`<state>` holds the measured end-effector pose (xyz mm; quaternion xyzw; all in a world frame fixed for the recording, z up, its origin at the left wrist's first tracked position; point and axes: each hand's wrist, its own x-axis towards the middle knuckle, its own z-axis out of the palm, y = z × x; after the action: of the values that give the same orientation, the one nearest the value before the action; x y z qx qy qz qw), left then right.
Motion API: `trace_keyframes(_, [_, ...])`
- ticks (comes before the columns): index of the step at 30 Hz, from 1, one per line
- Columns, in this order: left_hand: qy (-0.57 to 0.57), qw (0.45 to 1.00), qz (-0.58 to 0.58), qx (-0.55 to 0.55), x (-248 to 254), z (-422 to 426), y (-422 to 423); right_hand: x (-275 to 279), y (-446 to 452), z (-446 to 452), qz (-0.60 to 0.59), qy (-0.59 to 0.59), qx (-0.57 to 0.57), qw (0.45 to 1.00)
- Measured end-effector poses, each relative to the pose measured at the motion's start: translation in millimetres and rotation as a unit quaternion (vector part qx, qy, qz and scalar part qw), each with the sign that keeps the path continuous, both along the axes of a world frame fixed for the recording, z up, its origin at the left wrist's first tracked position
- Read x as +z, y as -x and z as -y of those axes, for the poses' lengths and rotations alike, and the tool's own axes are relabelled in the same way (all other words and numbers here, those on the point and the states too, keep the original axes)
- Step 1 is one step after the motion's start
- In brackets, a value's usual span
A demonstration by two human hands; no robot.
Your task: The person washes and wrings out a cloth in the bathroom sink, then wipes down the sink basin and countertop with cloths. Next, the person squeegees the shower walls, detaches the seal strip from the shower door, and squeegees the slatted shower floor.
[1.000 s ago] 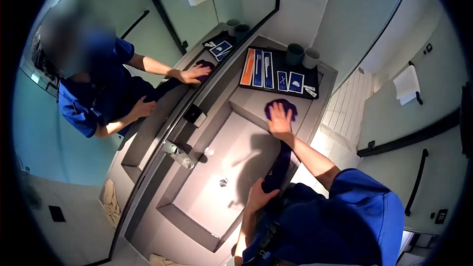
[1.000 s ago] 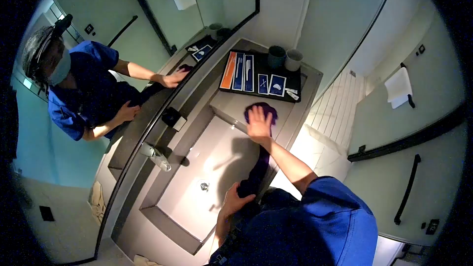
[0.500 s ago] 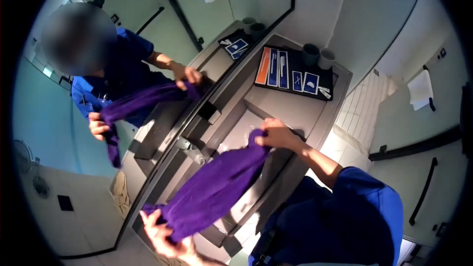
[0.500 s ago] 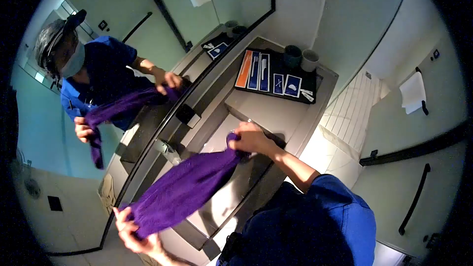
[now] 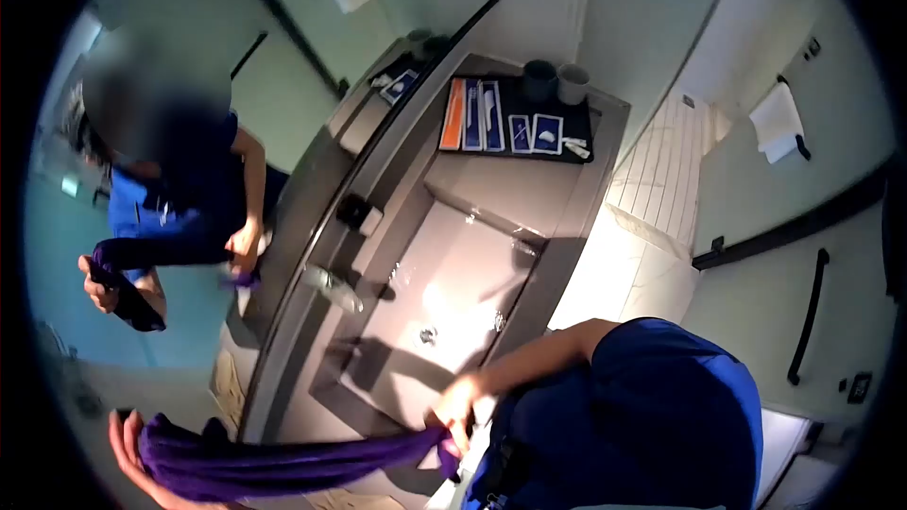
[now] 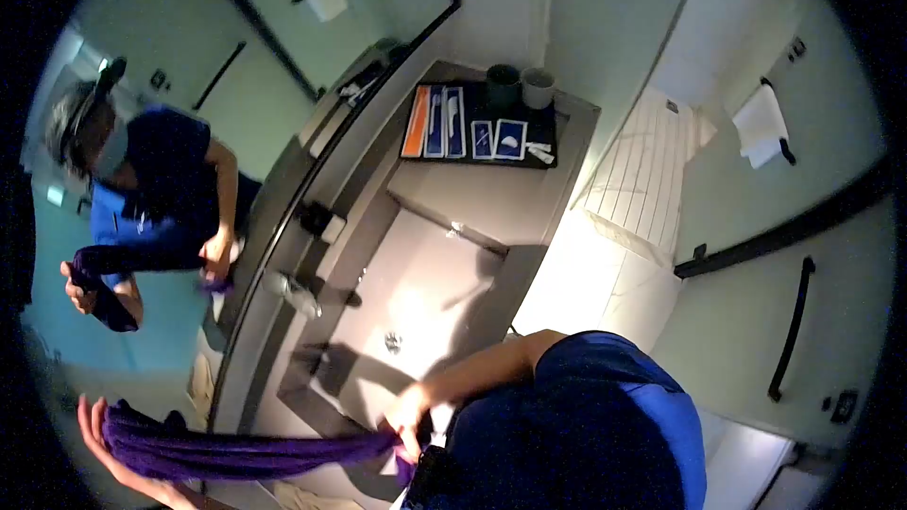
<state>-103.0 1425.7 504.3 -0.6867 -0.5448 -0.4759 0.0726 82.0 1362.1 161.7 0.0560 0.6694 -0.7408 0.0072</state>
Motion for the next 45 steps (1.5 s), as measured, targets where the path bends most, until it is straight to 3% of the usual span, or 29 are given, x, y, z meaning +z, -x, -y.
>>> trace_keyframes(1, [0.066, 0.989, 0.126, -0.038, -3.6, -7.8, 48.7, -6.2, -19.2, -12.5, -0.009, -0.009, -0.038, 0.999])
trace_keyframes(3, [0.200, 0.975, 0.090, 0.017, -27.1, -2.7, 117.8, -28.8, -67.9, -54.1, -0.030, -0.048, -0.182, 0.982])
trace_keyframes(5, [0.298, 0.929, -0.215, 0.045, -74.4, 11.6, 183.2, -37.5, -127.5, -92.1, 0.003, -0.138, -0.320, 0.937])
trace_keyframes(6, [0.362, 0.902, -0.228, 0.050, -105.2, 23.5, 182.4, -38.9, -155.6, -106.3, 0.037, -0.194, -0.352, 0.915])
trace_keyframes(7, [0.422, 0.873, -0.238, 0.051, -135.6, 33.9, 169.1, -39.2, -178.3, -112.4, 0.077, -0.249, -0.348, 0.901])
trace_keyframes(8, [0.515, 0.808, -0.274, 0.087, -159.5, 42.2, 152.5, -17.1, -191.3, -112.4, 0.210, -0.291, -0.292, 0.887])
trace_keyframes(9, [0.497, 0.850, -0.172, 0.017, -208.5, 59.6, 156.8, 3.2, -202.6, -113.8, 0.339, -0.332, -0.230, 0.850])
trace_keyframes(12, [0.469, 0.863, -0.108, -0.155, -308.6, 94.9, 139.3, -30.5, -236.1, -100.6, 0.287, -0.268, -0.152, 0.907])
trace_keyframes(13, [0.513, 0.834, -0.106, -0.173, -315.5, 100.5, 120.6, -27.9, -239.5, -94.8, 0.287, -0.264, -0.100, 0.915])
trace_keyframes(15, [0.554, 0.776, -0.213, -0.216, -347.9, 112.0, 97.1, -52.7, -245.7, -79.9, 0.385, -0.191, -0.081, 0.899])
trace_keyframes(16, [0.574, 0.752, -0.230, -0.228, -370.2, 114.8, 89.1, -64.1, -244.2, -78.9, 0.443, -0.262, -0.052, 0.856])
trace_keyframes(19, [0.629, 0.645, -0.355, -0.250, -430.5, 101.7, 74.2, -123.5, -244.7, -79.5, 0.468, -0.346, -0.056, 0.811])
trace_keyframes(20, [0.585, 0.671, -0.378, -0.255, -466.6, 108.2, 82.1, -128.9, -238.4, -80.2, 0.485, -0.374, -0.071, 0.787])
trace_keyframes(21, [0.609, 0.637, -0.415, -0.226, -472.4, 100.0, 76.0, -123.6, -231.3, -88.5, 0.493, -0.391, -0.064, 0.774])
trace_keyframes(23, [0.620, 0.634, -0.429, -0.173, -481.4, 92.3, 77.3, -126.2, -228.4, -101.3, 0.539, -0.424, -0.167, 0.708])
trace_keyframes(25, [0.656, 0.625, -0.370, -0.205, -454.9, 85.3, 77.1, -110.0, -232.8, -110.3, 0.478, -0.477, -0.203, 0.709])
trace_keyframes(27, [0.670, 0.621, -0.354, -0.200, -460.8, 93.0, 81.5, -105.8, -232.4, -111.3, 0.552, -0.376, -0.066, 0.741])
trace_keyframes(28, [0.656, 0.648, -0.335, -0.193, -456.7, 90.8, 82.0, -112.0, -227.8, -111.2, 0.566, -0.364, -0.003, 0.739])
trace_keyframes(29, [0.669, 0.635, -0.340, -0.187, -462.7, 88.7, 82.7, -117.1, -224.8, -104.4, 0.581, -0.346, 0.064, 0.733])
trace_keyframes(31, [0.694, 0.610, -0.342, -0.173, -477.5, 75.5, 77.9, -122.2, -216.3, -104.5, 0.565, -0.402, 0.060, 0.718])
trace_keyframes(32, [0.722, 0.562, -0.350, -0.199, -481.8, 65.7, 74.7, -115.1, -206.1, -107.2, 0.545, -0.455, 0.028, 0.703])
trace_keyframes(33, [0.720, 0.560, -0.358, -0.198, -477.8, 62.4, 70.7, -106.9, -188.4, -112.1, 0.521, -0.505, -0.002, 0.689])
trace_keyframes(35, [0.712, 0.565, -0.366, -0.199, -482.9, 63.5, 73.9, -132.6, -153.4, -118.7, 0.387, -0.463, -0.166, 0.780])
trace_keyframes(36, [0.727, 0.555, -0.356, -0.191, -487.7, 64.1, 75.0, -133.1, -126.1, -119.1, 0.332, -0.497, -0.180, 0.782])
trace_keyframes(39, [0.689, 0.592, -0.383, -0.169, -479.3, 69.8, 70.1, -153.2, -51.4, -109.0, 0.216, -0.533, -0.294, 0.763])
trace_keyframes(42, [0.608, 0.638, -0.444, -0.160, -474.8, 85.3, 72.6, -172.9, -15.3, -101.7, 0.253, -0.511, -0.251, 0.782])
trace_keyframes(45, [0.588, 0.663, -0.439, -0.149, -439.5, 83.0, 61.6, -178.6, -9.4, -100.4, 0.246, -0.500, -0.293, 0.777])
